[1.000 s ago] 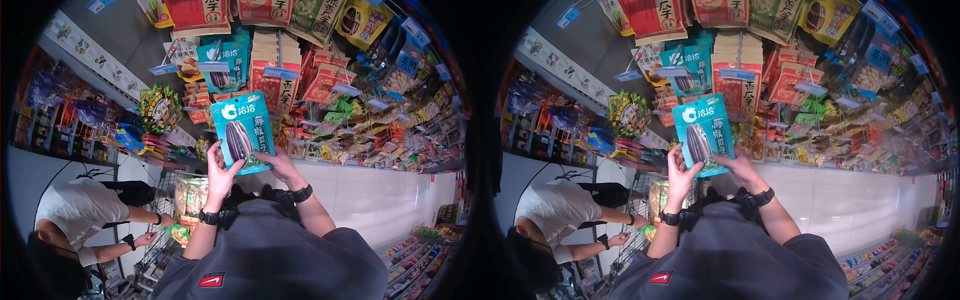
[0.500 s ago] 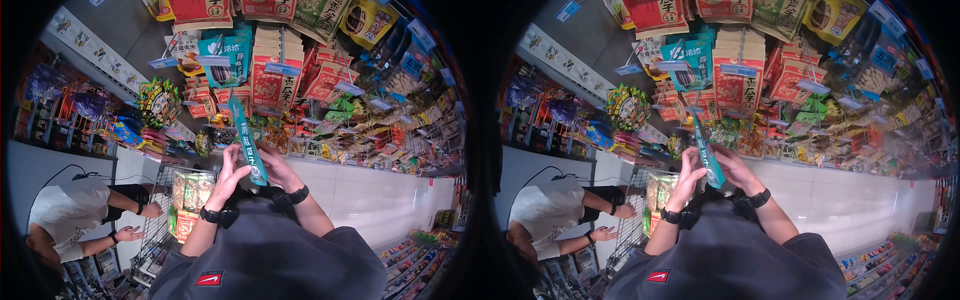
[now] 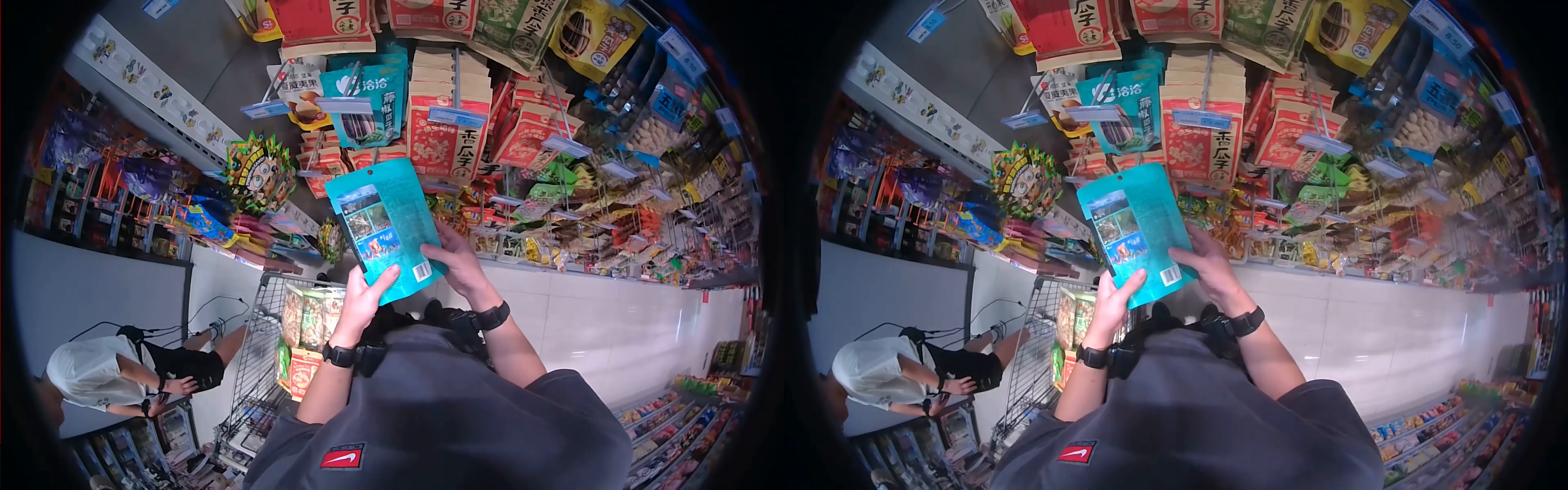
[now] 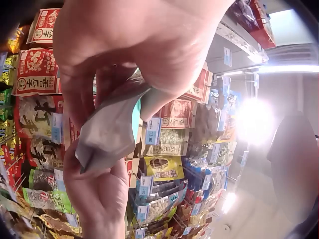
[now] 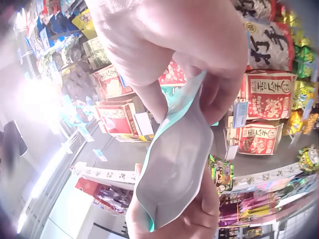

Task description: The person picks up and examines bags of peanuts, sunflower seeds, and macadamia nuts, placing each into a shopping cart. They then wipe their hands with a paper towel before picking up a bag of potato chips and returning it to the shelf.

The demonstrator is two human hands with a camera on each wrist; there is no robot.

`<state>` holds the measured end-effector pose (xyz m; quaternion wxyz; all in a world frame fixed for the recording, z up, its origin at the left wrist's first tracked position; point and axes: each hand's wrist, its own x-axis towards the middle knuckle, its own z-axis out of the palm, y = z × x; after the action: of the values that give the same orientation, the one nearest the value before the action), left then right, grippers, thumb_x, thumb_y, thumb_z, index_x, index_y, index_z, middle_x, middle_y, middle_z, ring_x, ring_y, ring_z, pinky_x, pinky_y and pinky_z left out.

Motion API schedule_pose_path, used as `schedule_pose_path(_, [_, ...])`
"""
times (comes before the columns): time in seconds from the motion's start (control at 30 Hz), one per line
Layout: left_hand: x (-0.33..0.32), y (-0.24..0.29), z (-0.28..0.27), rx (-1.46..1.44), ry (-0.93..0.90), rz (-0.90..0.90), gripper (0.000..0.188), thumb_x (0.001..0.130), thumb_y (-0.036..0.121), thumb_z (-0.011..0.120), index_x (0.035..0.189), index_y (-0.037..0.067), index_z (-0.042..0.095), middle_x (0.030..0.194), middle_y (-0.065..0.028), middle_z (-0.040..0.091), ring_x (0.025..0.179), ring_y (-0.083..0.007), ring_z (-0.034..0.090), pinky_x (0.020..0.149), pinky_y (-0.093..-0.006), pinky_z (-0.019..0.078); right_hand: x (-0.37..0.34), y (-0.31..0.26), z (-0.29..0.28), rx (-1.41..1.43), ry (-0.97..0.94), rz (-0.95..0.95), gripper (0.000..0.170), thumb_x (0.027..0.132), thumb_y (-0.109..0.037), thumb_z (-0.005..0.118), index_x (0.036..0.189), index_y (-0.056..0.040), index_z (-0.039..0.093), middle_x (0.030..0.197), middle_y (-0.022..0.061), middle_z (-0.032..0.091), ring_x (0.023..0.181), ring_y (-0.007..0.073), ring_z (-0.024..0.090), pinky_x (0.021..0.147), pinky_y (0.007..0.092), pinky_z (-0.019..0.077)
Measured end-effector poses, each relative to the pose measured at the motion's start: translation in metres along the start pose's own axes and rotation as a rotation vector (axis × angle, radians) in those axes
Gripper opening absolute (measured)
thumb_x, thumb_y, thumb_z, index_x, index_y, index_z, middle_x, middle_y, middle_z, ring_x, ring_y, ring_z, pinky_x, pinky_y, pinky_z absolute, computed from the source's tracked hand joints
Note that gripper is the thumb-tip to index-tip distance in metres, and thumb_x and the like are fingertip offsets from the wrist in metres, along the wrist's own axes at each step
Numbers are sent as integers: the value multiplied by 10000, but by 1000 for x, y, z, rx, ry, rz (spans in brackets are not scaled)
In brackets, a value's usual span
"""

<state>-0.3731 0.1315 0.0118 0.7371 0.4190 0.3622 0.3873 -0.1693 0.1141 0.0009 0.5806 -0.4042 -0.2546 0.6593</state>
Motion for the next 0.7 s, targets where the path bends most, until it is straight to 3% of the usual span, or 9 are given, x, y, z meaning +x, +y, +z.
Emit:
schedule_pose_path(0.03, [1, -2, -2, 1, -1, 1, 331, 924, 85, 647, 1227, -26, 573, 1141, -99, 663, 1001, -148, 646, 887, -309, 524, -1, 2, -5, 1, 0, -2, 590, 885, -62, 681, 1408, 7, 419, 1200, 109, 635, 1059, 163, 623, 909, 311, 490])
schedule_pose_path(0.1, [1, -4, -4, 22, -27, -7, 325, 914, 62, 654, 1220, -23, 581, 1143, -100, 668, 999, -150, 648, 892, -316, 525, -6, 6, -9, 59, -106, 181, 453, 885, -72, 688, 1302, 18, 535, 1186, 98, 648, 1062, 166, 628, 916, 324, 499])
schedule_pose_path(0.43, [4, 1, 0, 2, -52, -24, 285, 897, 58, 684, 1164, -19, 620, 1095, -82, 690, 965, -124, 652, 881, -294, 523, -9, 5, -8, 117, -141, 182, 392, 883, -83, 700, 1245, 6, 580, 1180, 90, 654, 1045, 176, 639, 906, 337, 516])
schedule_pose_path(0.53, [12, -3, 1, 72, 42, 93, 387, 862, 9, 708, 1215, -28, 554, 1115, -90, 670, 992, -138, 643, 883, -294, 525, -8, 6, -9, 77, -68, 155, 377, 880, -75, 701, 1228, 15, 590, 1157, 94, 664, 1023, 174, 648, 899, 332, 518])
schedule_pose_path(0.63, [15, -5, 0, 131, 177, 182, 667, 797, -52, 738, 1347, 12, 366, 1212, -110, 552, 1120, -182, 575, 948, -327, 507, -7, 3, -7, 33, -18, 130, 352, 879, -67, 701, 1202, 30, 603, 1127, 99, 675, 993, 171, 658, 891, 321, 519])
schedule_pose_path(0.7, [12, 0, 4, 144, 198, 189, 674, 792, -46, 746, 1345, 18, 366, 1232, -115, 531, 1122, -186, 570, 947, -330, 508, -8, 2, -5, 45, 0, 120, 336, 876, -66, 705, 1182, 37, 613, 1107, 101, 682, 975, 170, 663, 884, 312, 519])
